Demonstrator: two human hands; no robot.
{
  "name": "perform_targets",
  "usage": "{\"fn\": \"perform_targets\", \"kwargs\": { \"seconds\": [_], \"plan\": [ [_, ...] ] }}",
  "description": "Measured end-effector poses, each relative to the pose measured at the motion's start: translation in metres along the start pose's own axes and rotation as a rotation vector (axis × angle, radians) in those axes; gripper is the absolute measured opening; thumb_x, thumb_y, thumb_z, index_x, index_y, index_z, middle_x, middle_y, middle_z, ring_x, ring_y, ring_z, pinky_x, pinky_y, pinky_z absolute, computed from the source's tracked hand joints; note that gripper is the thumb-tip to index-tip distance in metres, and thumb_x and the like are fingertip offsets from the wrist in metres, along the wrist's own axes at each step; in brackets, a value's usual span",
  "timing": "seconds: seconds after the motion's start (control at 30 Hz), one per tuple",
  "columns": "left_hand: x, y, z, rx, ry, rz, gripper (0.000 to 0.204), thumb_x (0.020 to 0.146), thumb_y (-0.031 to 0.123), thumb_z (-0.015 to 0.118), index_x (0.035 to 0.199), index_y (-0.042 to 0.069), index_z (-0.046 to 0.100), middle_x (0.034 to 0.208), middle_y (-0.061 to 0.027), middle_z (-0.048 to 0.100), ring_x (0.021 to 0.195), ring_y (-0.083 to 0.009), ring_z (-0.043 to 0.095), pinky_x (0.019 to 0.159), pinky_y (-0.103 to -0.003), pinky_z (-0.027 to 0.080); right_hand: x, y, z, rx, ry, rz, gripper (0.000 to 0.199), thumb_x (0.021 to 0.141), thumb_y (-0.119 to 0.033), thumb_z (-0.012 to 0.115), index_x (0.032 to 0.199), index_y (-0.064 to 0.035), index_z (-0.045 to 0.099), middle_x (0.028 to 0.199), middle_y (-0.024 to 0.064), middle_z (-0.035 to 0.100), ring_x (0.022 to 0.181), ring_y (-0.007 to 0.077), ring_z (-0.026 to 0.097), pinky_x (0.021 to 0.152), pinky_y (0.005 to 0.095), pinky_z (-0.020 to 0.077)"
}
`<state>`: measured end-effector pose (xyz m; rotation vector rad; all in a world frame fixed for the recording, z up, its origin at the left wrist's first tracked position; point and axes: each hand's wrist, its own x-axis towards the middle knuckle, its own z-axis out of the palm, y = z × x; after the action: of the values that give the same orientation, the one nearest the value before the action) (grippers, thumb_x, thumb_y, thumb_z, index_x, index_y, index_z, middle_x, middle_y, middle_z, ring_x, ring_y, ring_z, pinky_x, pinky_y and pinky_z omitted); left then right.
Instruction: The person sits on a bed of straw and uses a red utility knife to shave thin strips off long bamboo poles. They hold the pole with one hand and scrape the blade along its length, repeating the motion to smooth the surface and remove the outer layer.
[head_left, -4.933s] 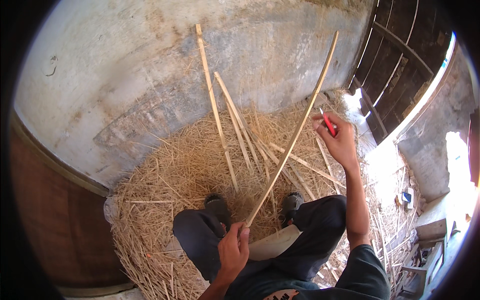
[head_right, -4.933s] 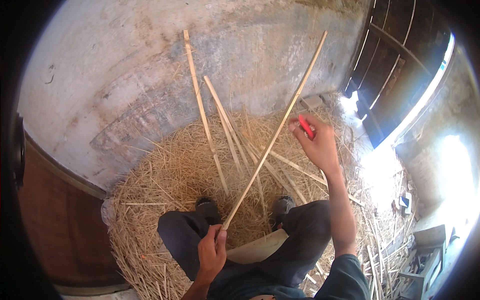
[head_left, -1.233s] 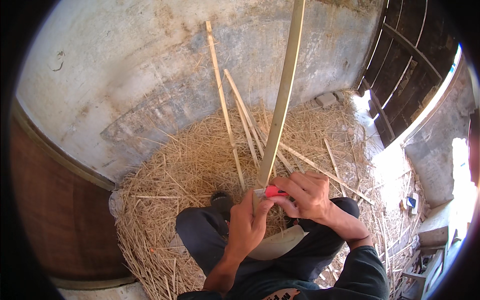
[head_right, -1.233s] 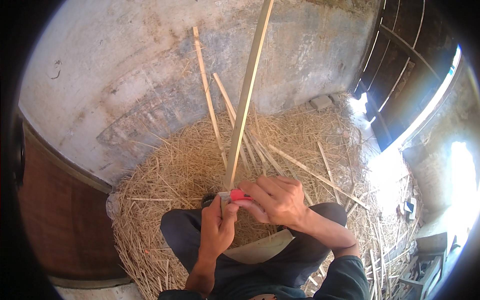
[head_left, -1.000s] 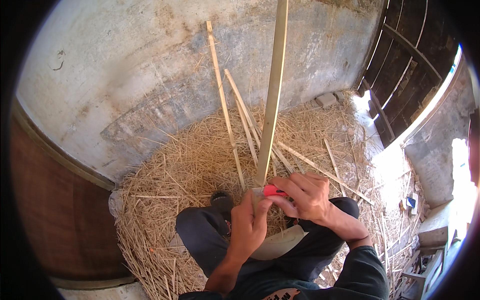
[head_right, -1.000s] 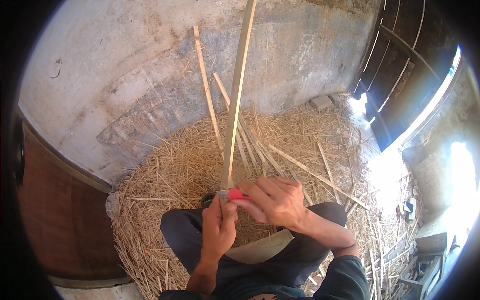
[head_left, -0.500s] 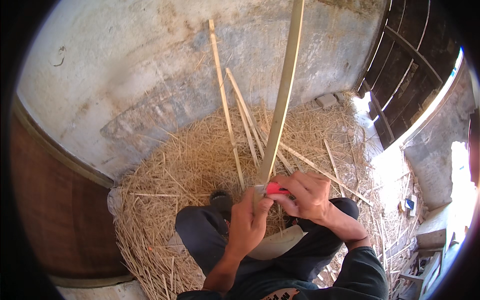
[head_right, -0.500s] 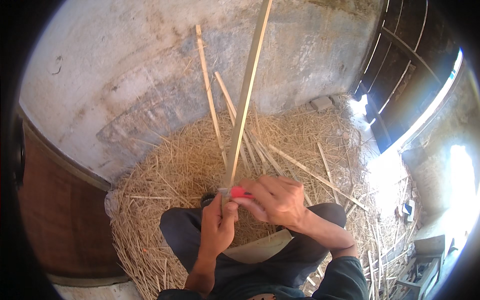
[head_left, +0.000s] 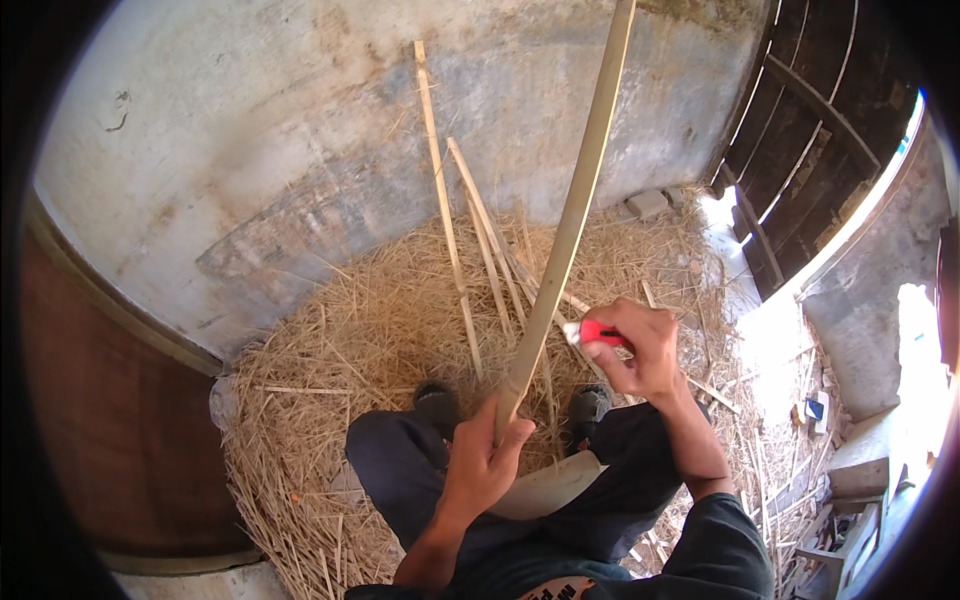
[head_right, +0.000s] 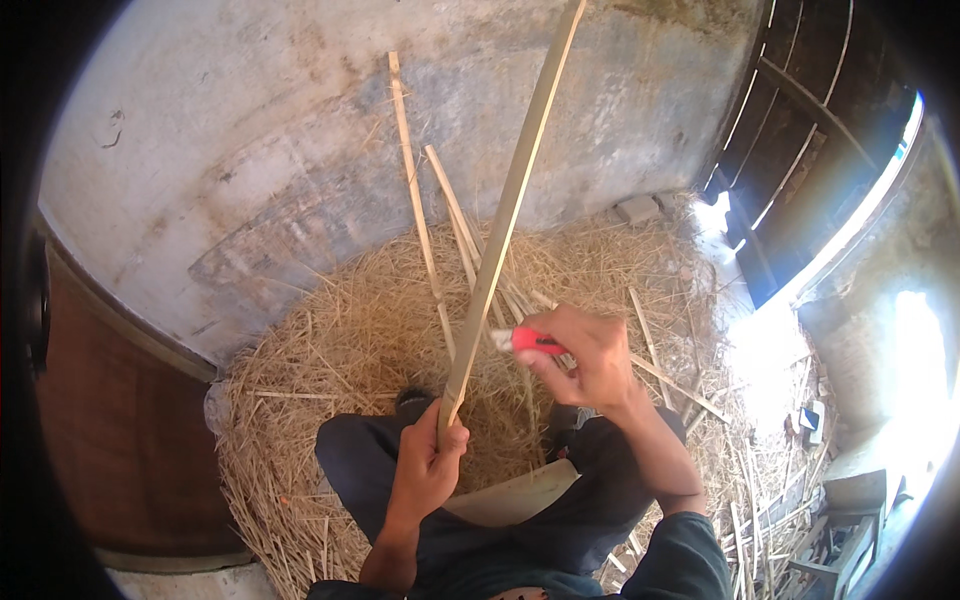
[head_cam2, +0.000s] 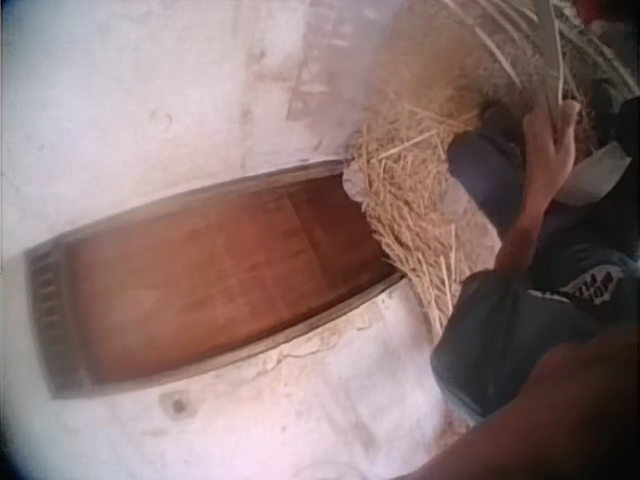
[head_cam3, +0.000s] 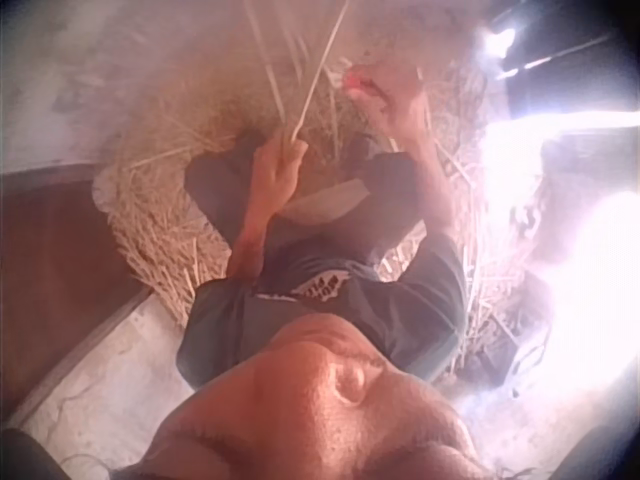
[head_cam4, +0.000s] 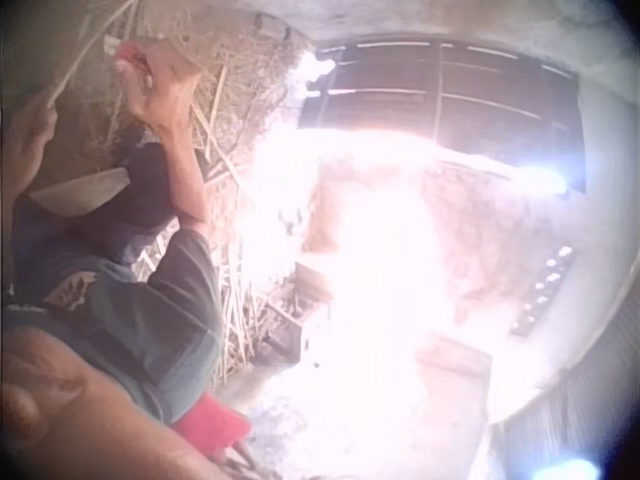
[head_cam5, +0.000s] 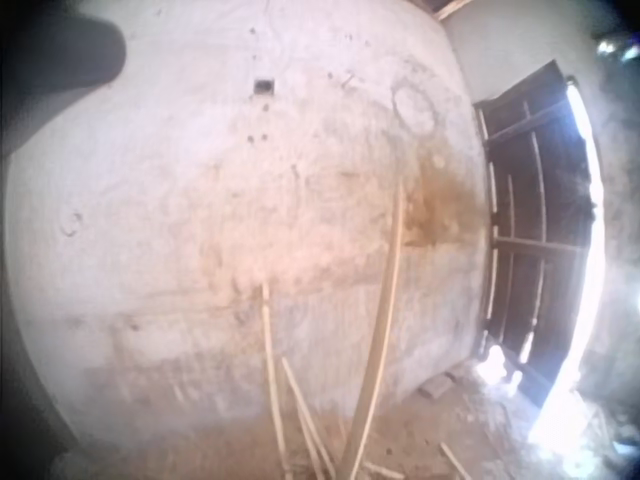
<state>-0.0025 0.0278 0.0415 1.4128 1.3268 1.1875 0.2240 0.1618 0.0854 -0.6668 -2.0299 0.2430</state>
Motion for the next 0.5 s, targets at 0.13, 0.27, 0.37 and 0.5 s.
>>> {"fn": "perform_targets", "kwargs": {
  "seconds": [0.13, 0.27, 0.37, 0.5],
  "plan": [
    [0.002, 0.014, -0.001, -0.016, 0.001, 0.008, 0.036, 0.108, 0.031, 0.067, 0.116, -0.003, 0.062, 0.067, -0.0072, 0.057, 0.061, -0.0102, 0.05, 0.056, -0.032, 0.042, 0.001, -0.012, 0.006, 0.055, -0.154, -0.119, 0.027, 0.083, -0.027, 0.088, 0.1, -0.0096, 0.078, 0.078, 0.0021, 0.071, 0.06, 0.0216, 0.067, 0.053, 0.0333, 0.0512],
    [0.003, 0.025, 0.001, -0.026, 0.032, 0.011, 0.035, 0.106, 0.03, 0.071, 0.118, -0.002, 0.062, 0.069, -0.0071, 0.057, 0.061, -0.011, 0.05, 0.057, -0.033, 0.043, -0.001, -0.02, 0.012, 0.052, -0.186, -0.211, 0.027, 0.081, -0.029, 0.089, 0.099, -0.0129, 0.077, 0.073, 0.0002, 0.063, 0.056, 0.0204, 0.062, 0.052, 0.0333, 0.0483],
    [0.005, 0.031, 0.005, -0.013, 0.065, 0.046, 0.03, 0.105, 0.026, 0.072, 0.113, -0.001, 0.062, 0.069, -0.0066, 0.056, 0.061, -0.0114, 0.05, 0.056, -0.032, 0.043, -0.003, -0.025, 0.015, 0.05, -0.174, -0.225, 0.027, 0.081, -0.029, 0.088, 0.1, -0.0135, 0.077, 0.072, -0.0002, 0.06, 0.055, 0.0197, 0.06, 0.051, 0.0332, 0.0477],
    [0.006, 0.027, 0.004, 0.0, 0.062, 0.071, 0.044, 0.098, 0.037, 0.081, 0.107, -0.001, 0.06, 0.067, -0.0052, 0.053, 0.061, -0.0114, 0.049, 0.056, -0.032, 0.043, -0.004, -0.027, 0.016, -0.006, -0.17, -0.232, 0.028, 0.08, -0.03, 0.088, 0.101, -0.0135, 0.077, 0.071, -0.0006, 0.058, 0.055, 0.0196, 0.06, 0.051, 0.0331, 0.0481]
  ]
}}
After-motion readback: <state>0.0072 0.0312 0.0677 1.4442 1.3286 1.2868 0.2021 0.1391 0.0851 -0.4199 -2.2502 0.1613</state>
